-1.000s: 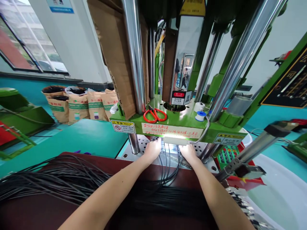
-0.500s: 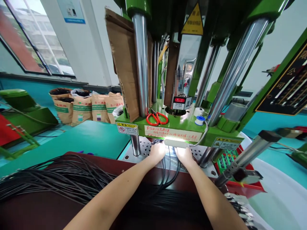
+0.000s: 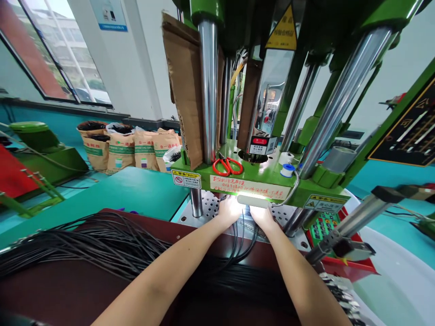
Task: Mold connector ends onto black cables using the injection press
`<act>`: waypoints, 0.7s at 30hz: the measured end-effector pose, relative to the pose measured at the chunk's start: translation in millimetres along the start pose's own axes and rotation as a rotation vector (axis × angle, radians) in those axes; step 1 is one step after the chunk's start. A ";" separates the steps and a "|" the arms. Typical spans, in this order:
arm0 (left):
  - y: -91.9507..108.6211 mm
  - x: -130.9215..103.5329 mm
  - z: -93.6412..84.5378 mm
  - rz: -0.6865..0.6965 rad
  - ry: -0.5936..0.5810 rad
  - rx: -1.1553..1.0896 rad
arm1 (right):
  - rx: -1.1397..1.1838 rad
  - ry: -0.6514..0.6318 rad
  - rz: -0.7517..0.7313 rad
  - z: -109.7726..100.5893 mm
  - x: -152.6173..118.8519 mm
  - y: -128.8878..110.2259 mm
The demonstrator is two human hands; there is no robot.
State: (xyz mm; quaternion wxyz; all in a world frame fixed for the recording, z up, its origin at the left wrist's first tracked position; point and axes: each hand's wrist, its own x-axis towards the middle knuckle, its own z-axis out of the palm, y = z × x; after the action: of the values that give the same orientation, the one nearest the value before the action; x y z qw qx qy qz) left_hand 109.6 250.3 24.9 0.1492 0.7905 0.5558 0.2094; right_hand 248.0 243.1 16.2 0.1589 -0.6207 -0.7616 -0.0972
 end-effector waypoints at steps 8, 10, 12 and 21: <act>6.8 -2.4 13.0 0.042 -0.047 0.033 | -0.072 -0.022 -0.048 5.1 3.2 -15.6; 6.1 -0.6 14.6 0.036 -0.032 0.043 | -0.096 -0.021 -0.054 8.8 4.7 -15.3; 4.9 0.9 15.7 0.027 -0.021 0.054 | -0.113 -0.013 -0.062 11.7 4.4 -13.1; -0.8 5.8 23.7 0.013 0.005 0.083 | -0.110 0.015 -0.084 16.3 5.5 -7.5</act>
State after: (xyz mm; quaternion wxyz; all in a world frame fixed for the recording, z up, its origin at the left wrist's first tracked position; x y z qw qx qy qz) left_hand 122.5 255.9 4.9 0.1134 0.7992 0.5591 0.1893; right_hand 237.7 252.2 3.5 0.1260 -0.5954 -0.7791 -0.1503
